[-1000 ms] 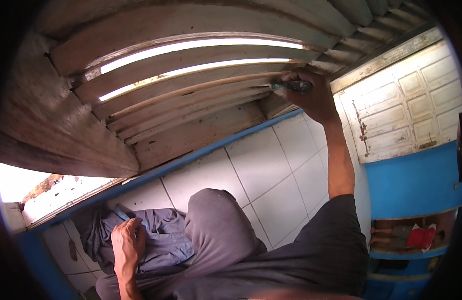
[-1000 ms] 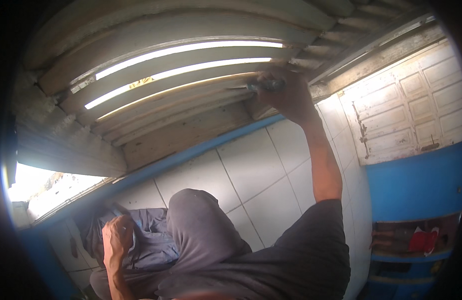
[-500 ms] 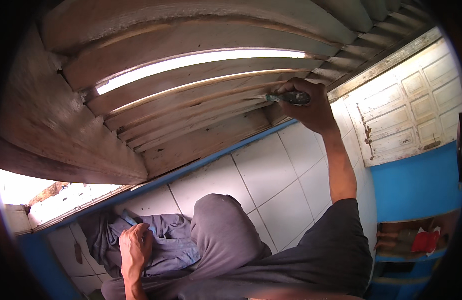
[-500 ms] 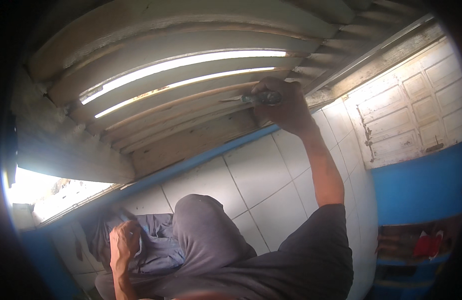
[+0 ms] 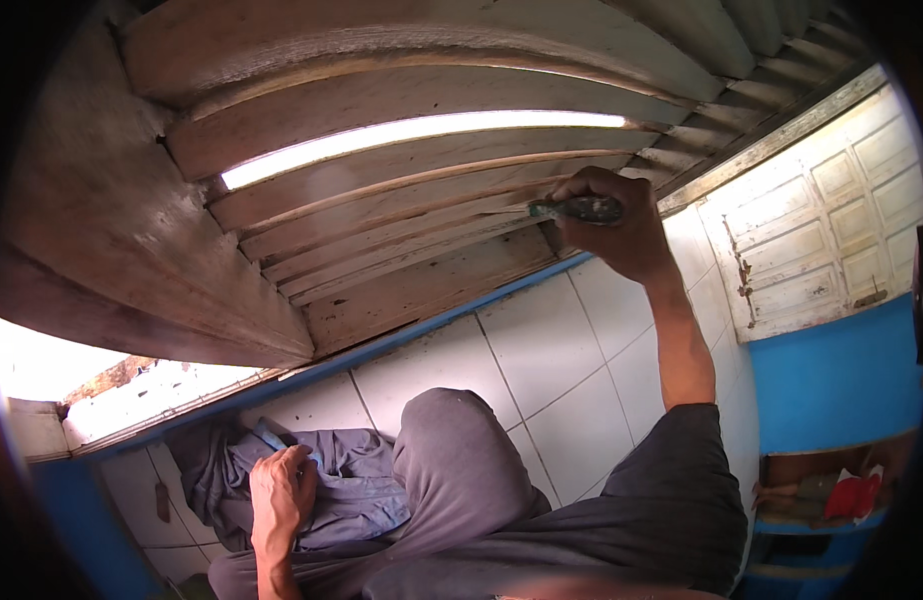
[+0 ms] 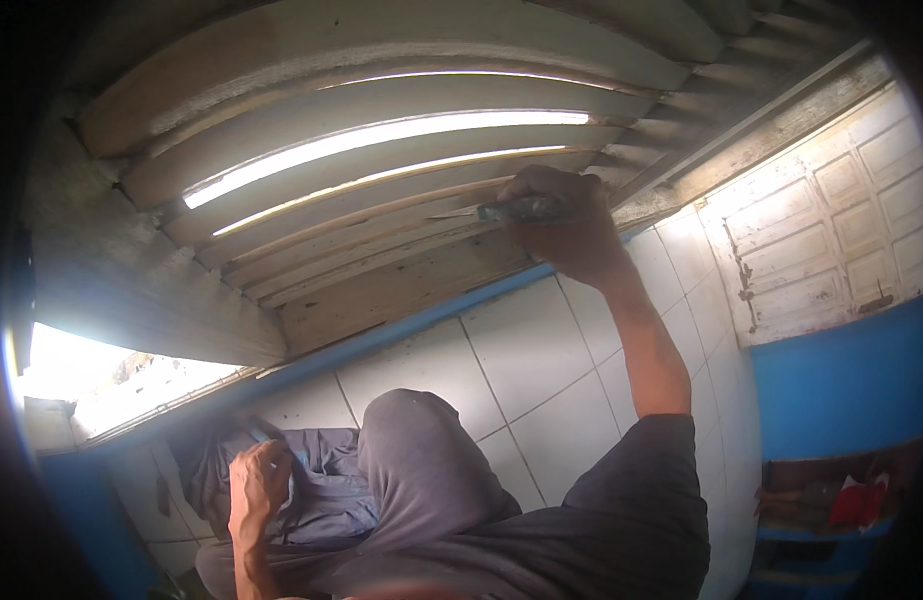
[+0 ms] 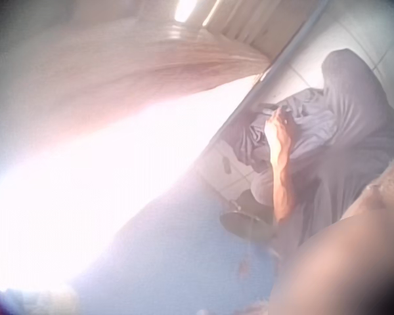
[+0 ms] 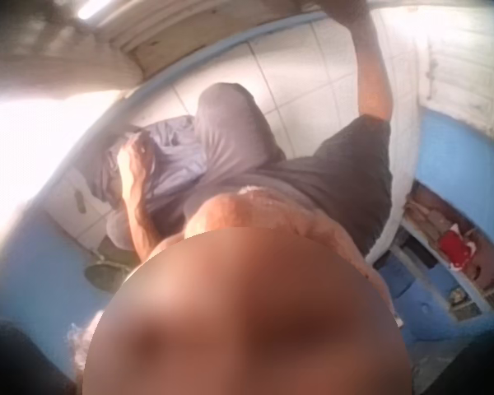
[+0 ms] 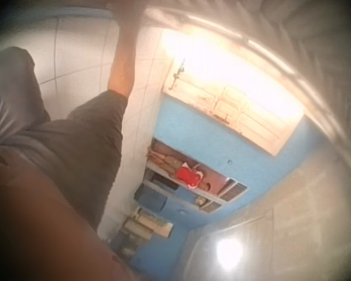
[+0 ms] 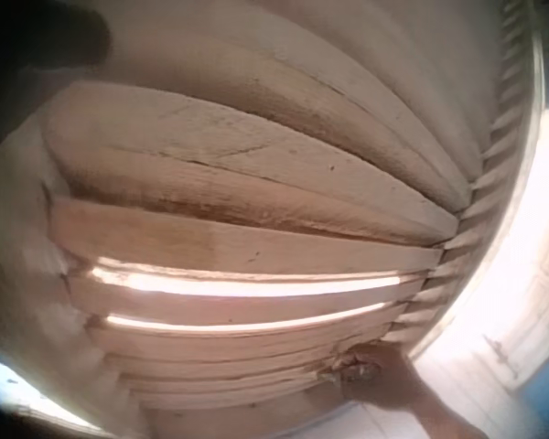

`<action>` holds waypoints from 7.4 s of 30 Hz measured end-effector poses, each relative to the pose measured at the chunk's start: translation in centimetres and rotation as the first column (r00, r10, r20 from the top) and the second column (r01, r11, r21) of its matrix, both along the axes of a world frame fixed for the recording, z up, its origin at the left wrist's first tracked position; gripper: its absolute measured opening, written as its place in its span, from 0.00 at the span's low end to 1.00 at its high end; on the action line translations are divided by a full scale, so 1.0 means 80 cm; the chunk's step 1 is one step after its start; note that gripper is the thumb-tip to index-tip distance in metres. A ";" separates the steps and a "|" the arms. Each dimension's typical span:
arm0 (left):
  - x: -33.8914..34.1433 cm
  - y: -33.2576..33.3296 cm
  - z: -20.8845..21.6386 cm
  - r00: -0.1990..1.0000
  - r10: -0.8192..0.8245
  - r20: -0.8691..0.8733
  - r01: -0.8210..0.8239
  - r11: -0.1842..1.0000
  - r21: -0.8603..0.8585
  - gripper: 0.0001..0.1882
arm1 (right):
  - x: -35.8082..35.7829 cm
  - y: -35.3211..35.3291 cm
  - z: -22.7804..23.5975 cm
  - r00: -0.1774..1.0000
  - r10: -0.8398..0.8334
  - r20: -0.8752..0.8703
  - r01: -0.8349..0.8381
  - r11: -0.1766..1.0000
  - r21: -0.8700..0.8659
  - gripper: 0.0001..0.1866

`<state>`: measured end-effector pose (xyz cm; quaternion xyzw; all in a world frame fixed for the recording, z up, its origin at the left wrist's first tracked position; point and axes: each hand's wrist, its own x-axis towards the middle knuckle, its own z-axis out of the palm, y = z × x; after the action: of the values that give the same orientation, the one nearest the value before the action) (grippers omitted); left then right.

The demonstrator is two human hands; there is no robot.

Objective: The person scrapes old paint from a wooden window sill and the underside of a wooden shutter using a metal scraper. They occasionally wipe the surface with a grey cloth to remove debris.

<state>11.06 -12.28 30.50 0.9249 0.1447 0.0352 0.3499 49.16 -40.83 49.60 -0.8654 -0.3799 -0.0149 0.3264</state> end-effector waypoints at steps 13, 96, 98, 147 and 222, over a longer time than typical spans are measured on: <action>-0.002 -0.002 0.016 1.000 -0.005 -0.003 0.005 1.000 0.003 0.09 | -0.020 0.027 0.014 0.999 0.025 -0.033 -0.025 1.000 -0.007 0.12; -0.021 0.007 0.022 0.998 -0.035 -0.044 0.036 0.999 0.018 0.09 | -0.131 0.175 -0.038 0.856 0.355 0.377 -0.420 0.901 0.104 0.11; -0.020 0.003 0.024 0.999 -0.015 -0.042 0.016 1.000 0.022 0.09 | -0.117 0.190 -0.063 0.754 0.402 0.519 -0.470 0.883 -0.002 0.12; -0.023 0.000 0.019 0.998 0.009 -0.070 -0.009 1.000 0.000 0.09 | -0.089 0.063 -0.011 0.937 0.053 0.346 -0.061 0.998 0.014 0.11; -0.017 0.000 0.020 0.997 0.018 -0.073 -0.018 1.000 0.000 0.07 | 0.053 -0.043 0.027 0.960 -0.146 0.240 0.169 0.983 -0.077 0.21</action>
<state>9.74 -12.26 32.10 0.9241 0.1656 0.0047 0.3445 53.38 -44.23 51.78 -0.8998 -0.3459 -0.1241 0.2350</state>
